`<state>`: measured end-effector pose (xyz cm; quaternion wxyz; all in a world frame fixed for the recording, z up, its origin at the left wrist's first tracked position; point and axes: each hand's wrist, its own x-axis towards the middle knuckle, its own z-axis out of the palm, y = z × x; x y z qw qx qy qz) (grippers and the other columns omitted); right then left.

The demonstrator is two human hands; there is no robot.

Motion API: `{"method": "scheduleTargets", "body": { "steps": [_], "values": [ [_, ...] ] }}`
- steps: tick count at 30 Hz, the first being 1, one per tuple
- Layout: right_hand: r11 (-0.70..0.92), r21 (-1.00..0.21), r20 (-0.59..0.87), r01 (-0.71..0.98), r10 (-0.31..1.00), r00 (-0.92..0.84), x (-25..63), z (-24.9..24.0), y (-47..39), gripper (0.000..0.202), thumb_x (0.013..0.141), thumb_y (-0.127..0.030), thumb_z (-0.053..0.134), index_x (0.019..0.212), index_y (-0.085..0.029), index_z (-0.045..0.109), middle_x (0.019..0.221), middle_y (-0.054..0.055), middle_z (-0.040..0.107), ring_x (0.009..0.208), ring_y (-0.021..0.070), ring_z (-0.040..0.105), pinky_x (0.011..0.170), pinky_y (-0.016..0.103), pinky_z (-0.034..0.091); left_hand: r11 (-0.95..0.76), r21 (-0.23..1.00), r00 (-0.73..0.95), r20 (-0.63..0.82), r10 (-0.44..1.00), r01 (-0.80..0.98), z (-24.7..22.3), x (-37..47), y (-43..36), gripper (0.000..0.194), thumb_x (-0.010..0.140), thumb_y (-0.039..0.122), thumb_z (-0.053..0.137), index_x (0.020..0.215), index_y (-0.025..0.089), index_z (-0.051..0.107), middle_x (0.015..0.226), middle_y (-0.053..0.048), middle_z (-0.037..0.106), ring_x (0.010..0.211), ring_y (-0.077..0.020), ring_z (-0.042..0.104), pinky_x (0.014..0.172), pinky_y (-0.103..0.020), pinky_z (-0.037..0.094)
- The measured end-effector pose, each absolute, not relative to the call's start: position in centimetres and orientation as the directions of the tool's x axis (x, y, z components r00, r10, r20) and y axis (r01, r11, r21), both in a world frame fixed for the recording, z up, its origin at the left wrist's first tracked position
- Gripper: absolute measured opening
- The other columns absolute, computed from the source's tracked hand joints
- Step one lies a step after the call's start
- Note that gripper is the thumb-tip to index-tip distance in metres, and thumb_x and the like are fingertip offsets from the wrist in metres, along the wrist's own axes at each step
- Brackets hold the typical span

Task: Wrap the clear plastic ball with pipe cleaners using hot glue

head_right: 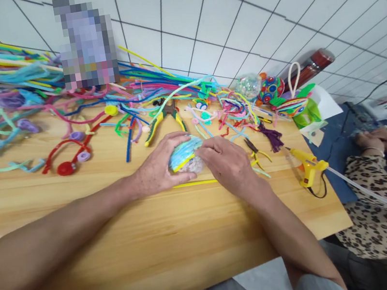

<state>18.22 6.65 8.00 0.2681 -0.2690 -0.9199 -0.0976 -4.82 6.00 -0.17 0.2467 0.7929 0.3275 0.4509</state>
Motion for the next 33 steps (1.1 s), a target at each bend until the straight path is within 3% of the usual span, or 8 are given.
{"method": "scheduleTargets", "body": {
  "steps": [13, 28, 33],
  "values": [
    [0.835, 0.029, 0.619, 0.549, 0.416, -0.666, 18.5, 7.4, 6.1, 0.043, 0.092, -0.006, 0.065, 0.128, -0.030, 0.068, 0.109, 0.005, 0.081, 0.097, 0.0221, 0.077, 0.087, 0.036, 0.063, -0.674, 0.676, 0.372, 0.568, 0.734, 0.298, -0.3, -4.8, 6.0, 0.084, 0.084, 0.050, 0.086, 0.151, 0.025, 0.043, 0.153, -0.020, 0.054, 0.147, -0.0383, 0.052, 0.122, -0.064, 0.047],
    [0.848, -0.002, 0.665, 0.530, 0.397, -0.633, 17.8, 6.1, 5.4, 0.041, 0.092, -0.011, 0.069, 0.128, -0.031, 0.070, 0.106, 0.005, 0.081, 0.095, 0.0232, 0.076, 0.084, 0.038, 0.061, -0.698, 0.659, 0.362, 0.601, 0.713, 0.280, -0.2, -4.7, 6.0, 0.082, 0.085, 0.049, 0.086, 0.150, 0.023, 0.044, 0.149, -0.021, 0.056, 0.144, -0.0380, 0.055, 0.119, -0.062, 0.049],
    [0.837, 0.039, 0.652, 0.546, 0.392, -0.649, 17.8, 5.9, 5.3, 0.042, 0.092, -0.012, 0.069, 0.129, -0.031, 0.069, 0.107, 0.006, 0.081, 0.094, 0.0239, 0.078, 0.083, 0.039, 0.062, -0.677, 0.676, 0.362, 0.578, 0.731, 0.290, -0.2, -4.8, 6.0, 0.079, 0.086, 0.051, 0.084, 0.150, 0.025, 0.044, 0.151, -0.019, 0.056, 0.146, -0.0374, 0.054, 0.121, -0.063, 0.048]
  ]
}}
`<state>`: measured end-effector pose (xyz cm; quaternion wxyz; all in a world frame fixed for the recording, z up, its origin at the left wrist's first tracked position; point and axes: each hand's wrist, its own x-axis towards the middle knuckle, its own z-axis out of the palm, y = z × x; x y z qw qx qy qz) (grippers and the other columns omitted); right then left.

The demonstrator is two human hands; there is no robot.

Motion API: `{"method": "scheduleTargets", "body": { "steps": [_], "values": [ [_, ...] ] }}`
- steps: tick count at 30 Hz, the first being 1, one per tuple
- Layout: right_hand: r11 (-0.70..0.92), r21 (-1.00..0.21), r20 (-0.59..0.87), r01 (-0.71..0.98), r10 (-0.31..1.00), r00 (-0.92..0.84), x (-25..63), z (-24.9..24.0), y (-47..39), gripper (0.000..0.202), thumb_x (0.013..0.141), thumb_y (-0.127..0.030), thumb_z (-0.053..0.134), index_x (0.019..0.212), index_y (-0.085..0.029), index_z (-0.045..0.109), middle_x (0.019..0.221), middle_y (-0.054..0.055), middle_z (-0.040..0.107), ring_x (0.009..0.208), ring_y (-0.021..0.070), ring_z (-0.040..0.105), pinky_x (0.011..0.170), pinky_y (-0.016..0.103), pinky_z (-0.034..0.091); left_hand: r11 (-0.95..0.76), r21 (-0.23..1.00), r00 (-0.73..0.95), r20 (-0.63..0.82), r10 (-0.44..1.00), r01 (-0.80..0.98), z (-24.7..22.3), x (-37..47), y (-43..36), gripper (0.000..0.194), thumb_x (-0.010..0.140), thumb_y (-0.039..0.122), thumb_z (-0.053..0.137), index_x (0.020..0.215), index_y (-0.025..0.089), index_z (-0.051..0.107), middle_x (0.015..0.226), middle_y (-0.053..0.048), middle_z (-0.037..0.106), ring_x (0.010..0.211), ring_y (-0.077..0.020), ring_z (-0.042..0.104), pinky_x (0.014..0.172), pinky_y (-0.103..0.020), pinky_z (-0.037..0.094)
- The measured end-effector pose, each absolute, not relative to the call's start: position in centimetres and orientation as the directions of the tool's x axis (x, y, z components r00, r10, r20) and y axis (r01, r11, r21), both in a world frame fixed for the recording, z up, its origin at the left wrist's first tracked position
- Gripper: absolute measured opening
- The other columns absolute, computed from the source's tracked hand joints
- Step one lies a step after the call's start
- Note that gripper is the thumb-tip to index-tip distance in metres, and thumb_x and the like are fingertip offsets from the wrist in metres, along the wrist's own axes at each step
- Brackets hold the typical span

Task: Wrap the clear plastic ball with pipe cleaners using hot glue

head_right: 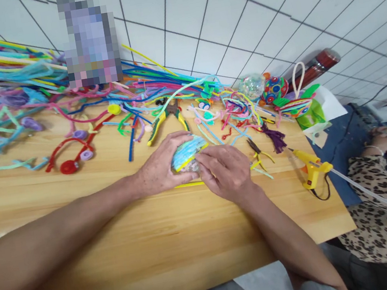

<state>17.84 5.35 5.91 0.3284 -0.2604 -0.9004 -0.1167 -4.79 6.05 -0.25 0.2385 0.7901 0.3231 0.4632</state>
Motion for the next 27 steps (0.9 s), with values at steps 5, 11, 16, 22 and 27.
{"method": "scheduleTargets", "body": {
  "steps": [5, 11, 16, 22, 27],
  "values": [
    [0.842, 0.060, 0.675, 0.537, 0.362, -0.643, 17.7, 5.8, 5.3, 0.044, 0.092, -0.012, 0.069, 0.132, -0.029, 0.067, 0.109, 0.009, 0.081, 0.096, 0.0243, 0.078, 0.082, 0.039, 0.062, -0.690, 0.671, 0.363, 0.592, 0.719, 0.273, -0.3, -4.8, 6.1, 0.079, 0.087, 0.051, 0.083, 0.150, 0.024, 0.043, 0.151, -0.021, 0.055, 0.146, -0.0375, 0.054, 0.121, -0.063, 0.047],
    [0.828, 0.093, 0.663, 0.554, 0.363, -0.654, 17.5, 5.8, 5.3, 0.043, 0.093, -0.013, 0.068, 0.133, -0.030, 0.066, 0.109, 0.008, 0.080, 0.096, 0.0242, 0.077, 0.081, 0.039, 0.062, -0.663, 0.700, 0.355, 0.569, 0.742, 0.264, -0.3, -4.8, 6.1, 0.079, 0.085, 0.048, 0.083, 0.150, 0.024, 0.045, 0.151, -0.020, 0.056, 0.146, -0.0385, 0.053, 0.122, -0.064, 0.046],
    [0.831, 0.072, 0.671, 0.551, 0.368, -0.644, 17.5, 5.9, 5.2, 0.041, 0.095, -0.014, 0.068, 0.133, -0.029, 0.066, 0.110, 0.009, 0.079, 0.097, 0.0240, 0.076, 0.083, 0.039, 0.062, -0.666, 0.692, 0.353, 0.571, 0.741, 0.280, -0.4, -4.8, 6.1, 0.079, 0.086, 0.049, 0.083, 0.150, 0.024, 0.044, 0.151, -0.019, 0.055, 0.146, -0.0375, 0.053, 0.122, -0.062, 0.047],
    [0.799, -0.005, 0.712, 0.601, 0.425, -0.559, 17.9, 6.7, 5.1, 0.043, 0.095, -0.017, 0.070, 0.136, -0.028, 0.066, 0.111, 0.009, 0.080, 0.100, 0.0258, 0.076, 0.088, 0.041, 0.062, -0.693, 0.665, 0.355, 0.600, 0.717, 0.277, -0.5, -4.7, 6.1, 0.080, 0.087, 0.048, 0.082, 0.151, 0.024, 0.041, 0.151, -0.020, 0.054, 0.145, -0.0373, 0.054, 0.121, -0.062, 0.048],
    [0.807, -0.032, 0.701, 0.590, 0.439, -0.562, 18.3, 6.3, 4.9, 0.040, 0.095, -0.018, 0.071, 0.135, -0.024, 0.066, 0.115, 0.010, 0.078, 0.104, 0.0262, 0.076, 0.090, 0.042, 0.063, -0.685, 0.694, 0.340, 0.604, 0.721, 0.219, -0.2, -4.9, 5.9, 0.072, 0.094, 0.059, 0.071, 0.149, 0.019, 0.045, 0.148, -0.022, 0.055, 0.143, -0.0375, 0.054, 0.119, -0.059, 0.048]
  ]
}}
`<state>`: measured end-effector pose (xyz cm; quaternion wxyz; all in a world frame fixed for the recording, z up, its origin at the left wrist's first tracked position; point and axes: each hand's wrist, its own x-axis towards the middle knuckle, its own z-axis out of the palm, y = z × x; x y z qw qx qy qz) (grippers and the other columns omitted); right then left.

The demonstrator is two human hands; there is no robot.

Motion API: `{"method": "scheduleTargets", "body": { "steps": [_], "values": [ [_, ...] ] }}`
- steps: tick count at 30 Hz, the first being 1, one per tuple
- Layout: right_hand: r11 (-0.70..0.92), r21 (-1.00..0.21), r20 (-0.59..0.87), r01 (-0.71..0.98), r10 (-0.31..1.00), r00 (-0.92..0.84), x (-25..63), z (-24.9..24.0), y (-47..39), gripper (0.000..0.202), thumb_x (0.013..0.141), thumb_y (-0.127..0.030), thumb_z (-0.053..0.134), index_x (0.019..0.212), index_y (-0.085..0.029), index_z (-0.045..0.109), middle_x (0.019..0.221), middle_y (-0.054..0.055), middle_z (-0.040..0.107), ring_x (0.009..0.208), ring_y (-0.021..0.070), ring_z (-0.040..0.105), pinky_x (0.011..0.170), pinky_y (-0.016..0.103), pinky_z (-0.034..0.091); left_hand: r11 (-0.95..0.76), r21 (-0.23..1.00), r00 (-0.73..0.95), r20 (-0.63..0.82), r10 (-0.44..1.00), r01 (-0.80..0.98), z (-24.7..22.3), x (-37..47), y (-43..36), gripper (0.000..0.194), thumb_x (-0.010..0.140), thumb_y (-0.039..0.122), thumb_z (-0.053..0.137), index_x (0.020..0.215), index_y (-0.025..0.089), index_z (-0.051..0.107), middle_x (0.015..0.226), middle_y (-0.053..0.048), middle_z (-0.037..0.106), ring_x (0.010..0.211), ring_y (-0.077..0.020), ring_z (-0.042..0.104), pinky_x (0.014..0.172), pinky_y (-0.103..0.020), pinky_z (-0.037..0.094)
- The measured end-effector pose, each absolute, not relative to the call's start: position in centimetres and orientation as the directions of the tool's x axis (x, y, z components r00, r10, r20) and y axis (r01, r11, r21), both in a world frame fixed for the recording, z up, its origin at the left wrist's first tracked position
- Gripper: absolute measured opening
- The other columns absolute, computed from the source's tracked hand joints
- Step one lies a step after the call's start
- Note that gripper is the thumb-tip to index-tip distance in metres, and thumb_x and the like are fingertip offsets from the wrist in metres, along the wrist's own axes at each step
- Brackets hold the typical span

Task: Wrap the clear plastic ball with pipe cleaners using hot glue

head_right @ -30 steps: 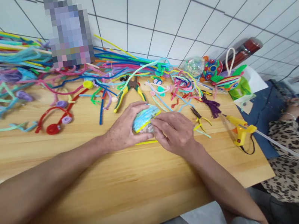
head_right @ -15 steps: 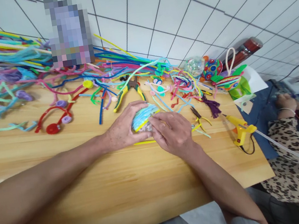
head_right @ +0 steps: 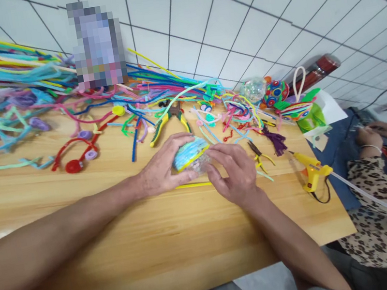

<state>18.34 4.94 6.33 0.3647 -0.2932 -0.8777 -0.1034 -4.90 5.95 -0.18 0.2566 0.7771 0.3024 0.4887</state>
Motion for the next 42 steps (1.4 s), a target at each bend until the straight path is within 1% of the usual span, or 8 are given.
{"method": "scheduleTargets", "body": {
  "steps": [5, 8, 11, 19, 25, 29, 32, 42],
  "values": [
    [0.828, -0.038, 0.678, 0.560, 0.433, -0.594, 18.7, 5.1, 4.4, 0.051, 0.096, -0.020, 0.070, 0.146, -0.022, 0.059, 0.123, 0.015, 0.074, 0.112, 0.0290, 0.073, 0.091, 0.046, 0.064, -0.649, 0.735, 0.316, 0.579, 0.751, 0.196, 0.4, -5.0, 5.6, 0.059, 0.102, 0.057, 0.061, 0.145, 0.019, 0.049, 0.145, -0.019, 0.059, 0.138, -0.0328, 0.057, 0.118, -0.053, 0.049],
    [0.830, -0.041, 0.662, 0.556, 0.439, -0.607, 18.7, 4.8, 4.2, 0.056, 0.097, -0.024, 0.069, 0.152, -0.024, 0.055, 0.125, 0.015, 0.072, 0.115, 0.0307, 0.072, 0.093, 0.049, 0.063, -0.625, 0.752, 0.308, 0.556, 0.772, 0.208, 0.5, -5.1, 5.4, 0.054, 0.104, 0.052, 0.059, 0.145, 0.018, 0.049, 0.145, -0.018, 0.058, 0.137, -0.0308, 0.058, 0.118, -0.049, 0.048],
    [0.833, -0.054, 0.651, 0.551, 0.448, -0.613, 18.7, 4.6, 4.2, 0.057, 0.098, -0.024, 0.069, 0.153, -0.023, 0.054, 0.127, 0.016, 0.070, 0.118, 0.0309, 0.070, 0.096, 0.049, 0.062, -0.613, 0.762, 0.302, 0.546, 0.782, 0.207, 0.6, -5.0, 5.3, 0.051, 0.105, 0.049, 0.059, 0.144, 0.018, 0.049, 0.143, -0.017, 0.059, 0.135, -0.0298, 0.058, 0.118, -0.047, 0.049],
    [0.855, -0.063, 0.627, 0.514, 0.435, -0.646, 18.7, 4.1, 4.3, 0.061, 0.100, -0.028, 0.067, 0.158, -0.024, 0.048, 0.131, 0.017, 0.069, 0.120, 0.0323, 0.069, 0.097, 0.051, 0.060, -0.611, 0.765, 0.302, 0.544, 0.783, 0.205, 0.8, -4.9, 5.2, 0.043, 0.106, 0.041, 0.057, 0.143, 0.019, 0.049, 0.142, -0.017, 0.060, 0.135, -0.0287, 0.059, 0.117, -0.047, 0.050],
    [0.859, -0.081, 0.620, 0.505, 0.440, -0.649, 18.6, 3.8, 4.3, 0.057, 0.100, -0.027, 0.067, 0.154, -0.020, 0.052, 0.131, 0.018, 0.066, 0.121, 0.0311, 0.065, 0.098, 0.049, 0.059, -0.615, 0.761, 0.312, 0.544, 0.779, 0.209, 0.9, -4.9, 5.2, 0.042, 0.105, 0.037, 0.058, 0.142, 0.019, 0.049, 0.144, -0.017, 0.060, 0.136, -0.0282, 0.058, 0.118, -0.047, 0.049],
    [0.851, -0.112, 0.628, 0.513, 0.461, -0.627, 18.6, 3.6, 4.2, 0.060, 0.100, -0.030, 0.067, 0.157, -0.023, 0.049, 0.130, 0.016, 0.066, 0.118, 0.0310, 0.065, 0.097, 0.050, 0.058, -0.617, 0.761, 0.315, 0.546, 0.776, 0.201, 0.8, -4.8, 5.2, 0.042, 0.104, 0.036, 0.060, 0.141, 0.020, 0.050, 0.144, -0.016, 0.059, 0.137, -0.0283, 0.057, 0.118, -0.048, 0.049],
    [0.851, -0.130, 0.635, 0.509, 0.466, -0.616, 18.6, 3.6, 4.1, 0.061, 0.101, -0.033, 0.066, 0.158, -0.022, 0.048, 0.129, 0.016, 0.066, 0.117, 0.0311, 0.065, 0.097, 0.050, 0.057, -0.614, 0.765, 0.312, 0.545, 0.778, 0.194, 0.8, -4.8, 5.2, 0.042, 0.102, 0.036, 0.061, 0.140, 0.020, 0.051, 0.143, -0.017, 0.059, 0.136, -0.0292, 0.058, 0.117, -0.049, 0.049],
    [0.842, -0.164, 0.597, 0.513, 0.499, -0.628, 18.7, 3.6, 3.7, 0.061, 0.101, -0.032, 0.065, 0.158, -0.022, 0.049, 0.131, 0.017, 0.062, 0.118, 0.0315, 0.062, 0.097, 0.050, 0.057, -0.615, 0.767, 0.303, 0.551, 0.778, 0.184, 0.9, -4.7, 5.0, 0.041, 0.103, 0.037, 0.058, 0.139, 0.019, 0.050, 0.140, -0.017, 0.060, 0.136, -0.0295, 0.058, 0.116, -0.049, 0.050]
  ]
}}
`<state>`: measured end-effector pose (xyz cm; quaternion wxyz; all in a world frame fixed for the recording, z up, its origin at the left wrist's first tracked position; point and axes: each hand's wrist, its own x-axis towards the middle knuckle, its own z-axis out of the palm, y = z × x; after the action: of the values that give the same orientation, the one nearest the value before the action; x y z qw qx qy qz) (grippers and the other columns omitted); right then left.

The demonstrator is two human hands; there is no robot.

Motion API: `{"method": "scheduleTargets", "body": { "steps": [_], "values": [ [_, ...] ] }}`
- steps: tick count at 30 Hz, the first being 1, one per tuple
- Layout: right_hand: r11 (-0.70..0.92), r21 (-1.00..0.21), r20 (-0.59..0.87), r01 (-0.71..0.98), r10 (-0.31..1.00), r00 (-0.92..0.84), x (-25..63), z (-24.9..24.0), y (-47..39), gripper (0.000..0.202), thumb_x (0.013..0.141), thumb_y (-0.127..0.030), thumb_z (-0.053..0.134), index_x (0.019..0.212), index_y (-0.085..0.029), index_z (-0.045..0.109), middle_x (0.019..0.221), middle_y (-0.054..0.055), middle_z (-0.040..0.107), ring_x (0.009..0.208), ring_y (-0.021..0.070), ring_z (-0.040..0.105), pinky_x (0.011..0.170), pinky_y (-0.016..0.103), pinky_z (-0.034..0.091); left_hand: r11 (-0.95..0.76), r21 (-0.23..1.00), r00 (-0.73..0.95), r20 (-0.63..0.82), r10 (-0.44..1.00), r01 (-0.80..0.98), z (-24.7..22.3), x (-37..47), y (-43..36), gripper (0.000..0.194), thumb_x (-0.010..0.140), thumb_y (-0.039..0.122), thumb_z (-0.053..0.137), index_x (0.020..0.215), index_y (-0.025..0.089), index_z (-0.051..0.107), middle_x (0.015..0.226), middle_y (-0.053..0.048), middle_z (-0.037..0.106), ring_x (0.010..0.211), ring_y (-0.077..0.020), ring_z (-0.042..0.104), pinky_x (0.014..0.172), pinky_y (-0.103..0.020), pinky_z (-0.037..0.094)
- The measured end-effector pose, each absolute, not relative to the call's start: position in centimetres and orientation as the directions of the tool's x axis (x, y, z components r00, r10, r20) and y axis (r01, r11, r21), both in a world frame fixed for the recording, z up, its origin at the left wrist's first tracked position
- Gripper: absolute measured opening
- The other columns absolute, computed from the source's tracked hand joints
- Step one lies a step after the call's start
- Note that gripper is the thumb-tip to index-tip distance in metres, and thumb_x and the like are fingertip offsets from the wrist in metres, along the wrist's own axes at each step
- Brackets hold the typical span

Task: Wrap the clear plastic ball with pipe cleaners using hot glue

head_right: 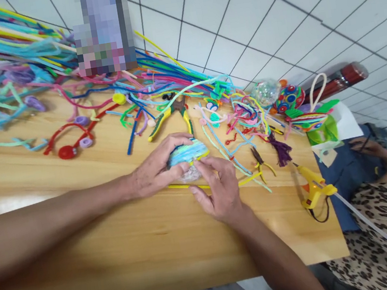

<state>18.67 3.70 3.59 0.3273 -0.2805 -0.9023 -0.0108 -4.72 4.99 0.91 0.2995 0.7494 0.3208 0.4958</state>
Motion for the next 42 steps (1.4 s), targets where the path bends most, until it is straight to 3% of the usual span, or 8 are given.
{"method": "scheduleTargets", "body": {
  "steps": [7, 11, 19, 24, 42],
  "values": [
    [0.842, -0.156, 0.624, 0.517, 0.489, -0.609, 18.41, 3.22, 3.86, 0.064, 0.100, -0.032, 0.066, 0.160, -0.024, 0.047, 0.130, 0.016, 0.064, 0.116, 0.0322, 0.064, 0.096, 0.051, 0.058, -0.591, 0.791, 0.340, 0.519, 0.785, 0.158, 1.00, -5.31, 4.77, 0.040, 0.108, 0.041, 0.049, 0.143, 0.021, 0.048, 0.146, -0.017, 0.058, 0.141, -0.0307, 0.055, 0.120, -0.052, 0.047],
    [0.839, -0.130, 0.638, 0.529, 0.479, -0.603, 18.24, 3.24, 3.99, 0.063, 0.102, -0.035, 0.064, 0.161, -0.025, 0.045, 0.130, 0.016, 0.066, 0.117, 0.0330, 0.065, 0.097, 0.051, 0.057, -0.584, 0.791, 0.329, 0.510, 0.795, 0.183, 0.98, -5.19, 5.04, 0.045, 0.105, 0.046, 0.055, 0.142, 0.019, 0.049, 0.144, -0.016, 0.058, 0.138, -0.0327, 0.057, 0.119, -0.050, 0.048],
    [0.858, -0.125, 0.653, 0.498, 0.450, -0.610, 18.36, 3.07, 3.99, 0.058, 0.102, -0.034, 0.064, 0.155, -0.020, 0.049, 0.131, 0.017, 0.065, 0.120, 0.0305, 0.063, 0.099, 0.049, 0.056, -0.554, 0.812, 0.317, 0.485, 0.815, 0.181, 1.12, -4.94, 5.02, 0.043, 0.101, 0.038, 0.059, 0.138, 0.019, 0.051, 0.143, -0.017, 0.060, 0.135, -0.0298, 0.058, 0.118, -0.050, 0.048],
    [0.845, -0.137, 0.639, 0.516, 0.474, -0.606, 18.43, 2.92, 3.97, 0.060, 0.098, -0.033, 0.067, 0.155, -0.024, 0.049, 0.131, 0.015, 0.066, 0.119, 0.0320, 0.064, 0.099, 0.053, 0.055, -0.566, 0.805, 0.327, 0.494, 0.806, 0.179, 0.96, -4.92, 5.09, 0.043, 0.102, 0.039, 0.057, 0.139, 0.018, 0.050, 0.143, -0.018, 0.058, 0.137, -0.0297, 0.057, 0.119, -0.050, 0.047],
    [0.848, -0.075, 0.632, 0.524, 0.447, -0.633, 18.34, 3.05, 3.70, 0.058, 0.102, -0.037, 0.063, 0.156, -0.021, 0.047, 0.129, 0.017, 0.066, 0.117, 0.0315, 0.063, 0.097, 0.050, 0.055, -0.576, 0.800, 0.351, 0.497, 0.794, 0.170, 0.86, -4.98, 5.17, 0.044, 0.101, 0.038, 0.056, 0.139, 0.018, 0.048, 0.143, -0.018, 0.057, 0.138, -0.0304, 0.055, 0.120, -0.052, 0.046]
  ]
}}
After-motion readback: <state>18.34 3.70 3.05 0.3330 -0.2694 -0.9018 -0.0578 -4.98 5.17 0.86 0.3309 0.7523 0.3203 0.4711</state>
